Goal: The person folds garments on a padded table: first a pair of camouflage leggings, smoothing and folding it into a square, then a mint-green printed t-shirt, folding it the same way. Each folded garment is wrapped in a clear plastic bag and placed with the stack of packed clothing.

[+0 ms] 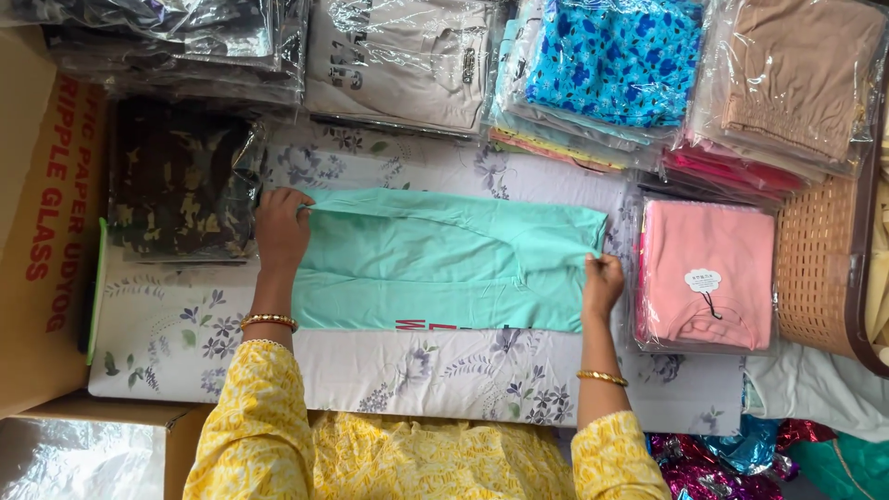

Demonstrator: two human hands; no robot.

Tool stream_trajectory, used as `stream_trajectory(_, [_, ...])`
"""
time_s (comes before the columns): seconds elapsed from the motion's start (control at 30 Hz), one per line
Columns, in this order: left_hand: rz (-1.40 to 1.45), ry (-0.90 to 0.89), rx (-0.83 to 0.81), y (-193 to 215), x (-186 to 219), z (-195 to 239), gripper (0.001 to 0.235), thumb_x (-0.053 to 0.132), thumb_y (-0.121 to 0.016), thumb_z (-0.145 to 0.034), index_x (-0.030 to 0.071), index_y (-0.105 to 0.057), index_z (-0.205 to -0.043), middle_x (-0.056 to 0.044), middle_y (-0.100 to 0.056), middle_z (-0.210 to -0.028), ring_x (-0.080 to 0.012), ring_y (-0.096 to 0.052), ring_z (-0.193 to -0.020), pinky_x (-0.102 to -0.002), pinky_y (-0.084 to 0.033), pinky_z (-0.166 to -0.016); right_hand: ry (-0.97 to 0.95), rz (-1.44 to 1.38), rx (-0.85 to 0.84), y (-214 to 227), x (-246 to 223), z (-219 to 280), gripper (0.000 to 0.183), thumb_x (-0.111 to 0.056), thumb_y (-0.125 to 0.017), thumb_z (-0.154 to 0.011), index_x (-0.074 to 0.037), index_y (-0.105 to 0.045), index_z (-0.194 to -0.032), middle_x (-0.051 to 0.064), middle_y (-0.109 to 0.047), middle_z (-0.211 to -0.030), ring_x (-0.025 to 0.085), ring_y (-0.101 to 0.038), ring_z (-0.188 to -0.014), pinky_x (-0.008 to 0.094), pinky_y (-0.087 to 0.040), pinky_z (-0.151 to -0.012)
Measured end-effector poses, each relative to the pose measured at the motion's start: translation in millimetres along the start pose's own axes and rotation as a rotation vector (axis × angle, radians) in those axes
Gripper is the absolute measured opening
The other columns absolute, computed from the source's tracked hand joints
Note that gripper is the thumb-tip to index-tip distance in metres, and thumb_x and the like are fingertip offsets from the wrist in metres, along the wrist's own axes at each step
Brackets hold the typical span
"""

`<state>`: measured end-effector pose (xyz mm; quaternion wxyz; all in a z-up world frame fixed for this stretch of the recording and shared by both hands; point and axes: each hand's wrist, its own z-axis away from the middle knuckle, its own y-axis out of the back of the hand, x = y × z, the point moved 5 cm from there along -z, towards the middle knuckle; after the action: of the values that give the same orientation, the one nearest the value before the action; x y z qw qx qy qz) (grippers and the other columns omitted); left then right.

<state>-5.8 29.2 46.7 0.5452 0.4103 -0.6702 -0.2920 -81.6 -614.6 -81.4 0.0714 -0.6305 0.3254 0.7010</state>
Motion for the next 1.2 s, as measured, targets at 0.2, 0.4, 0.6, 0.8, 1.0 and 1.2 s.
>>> stream_trajectory(0.2, [-0.098,-0.059,0.001,14.9,6.7,9.1,0.019,0.001,-0.075,-0.085,0.012,-0.069,-0.099,-0.004,-0.062,-0.101,-0.0283,-0.058,-0.107,-0.044,-0.046,-0.089,-0.218,-0.135,0.014,29.4,-94.1,38.6,0.023,-0.002,-0.069,-0.097,-0.004,-0.054,-0.116,0.002,-0.068,-0.096,0.009,-0.062,-0.076,0.024,-0.05,-0.053])
stream_trajectory(0.4, [-0.157,-0.086,-0.08,10.6,4.6,35.1,0.023,0.001,-0.075,-0.086,0.014,-0.07,-0.104,-0.003,-0.061,-0.098,-0.0265,-0.058,-0.104,-0.042,-0.046,-0.088,-0.24,0.075,-0.053,47.4,-80.1,66.7,0.033,-0.002,-0.072,-0.091,-0.006,-0.057,-0.12,0.003,-0.063,-0.08,0.009,-0.056,-0.059,0.024,-0.045,-0.049])
stream_trajectory(0.6, [-0.198,-0.108,-0.113,7.3,11.0,59.2,0.035,0.001,-0.072,-0.085,0.016,-0.072,-0.116,-0.003,-0.061,-0.097,-0.0257,-0.057,-0.1,-0.042,-0.047,-0.091,-0.168,0.217,-0.032,48.3,-83.9,82.6,0.035,0.001,-0.072,-0.085,-0.005,-0.062,-0.119,0.001,-0.059,-0.075,0.006,-0.049,-0.058,0.024,-0.044,-0.055])
stream_trajectory(0.8, [-0.231,-0.095,-0.212,-7.0,7.7,78.8,0.031,0.004,-0.068,-0.08,0.018,-0.073,-0.107,-0.001,-0.063,-0.092,-0.0227,-0.058,-0.098,-0.041,-0.048,-0.094,-0.119,0.624,-0.086,49.5,-90.7,86.5,0.03,-0.001,-0.073,-0.083,-0.008,-0.07,-0.112,0.007,-0.065,-0.079,0.019,-0.056,-0.063,0.034,-0.047,-0.063])
stream_trajectory(1.0, [-0.189,0.0,-0.226,-6.0,25.4,53.8,0.01,0.017,-0.069,-0.088,0.015,-0.073,-0.097,-0.004,-0.065,-0.093,-0.0266,-0.059,-0.097,-0.044,-0.047,-0.086,0.233,0.61,-0.112,24.4,-138.2,40.2,0.031,-0.009,-0.076,-0.084,-0.007,-0.067,-0.114,0.009,-0.07,-0.104,0.025,-0.068,-0.087,0.038,-0.055,-0.072])
stream_trajectory(1.2, [-0.178,-0.032,0.029,-43.3,-12.4,19.2,0.027,0.0,-0.064,-0.087,0.011,-0.072,-0.11,-0.009,-0.065,-0.115,-0.033,-0.06,-0.108,-0.045,-0.049,-0.09,0.358,0.776,-0.17,-23.0,-129.3,-45.8,0.02,-0.012,-0.073,-0.093,-0.013,-0.072,-0.113,0.01,-0.073,-0.111,0.032,-0.064,-0.106,0.045,-0.05,-0.092])
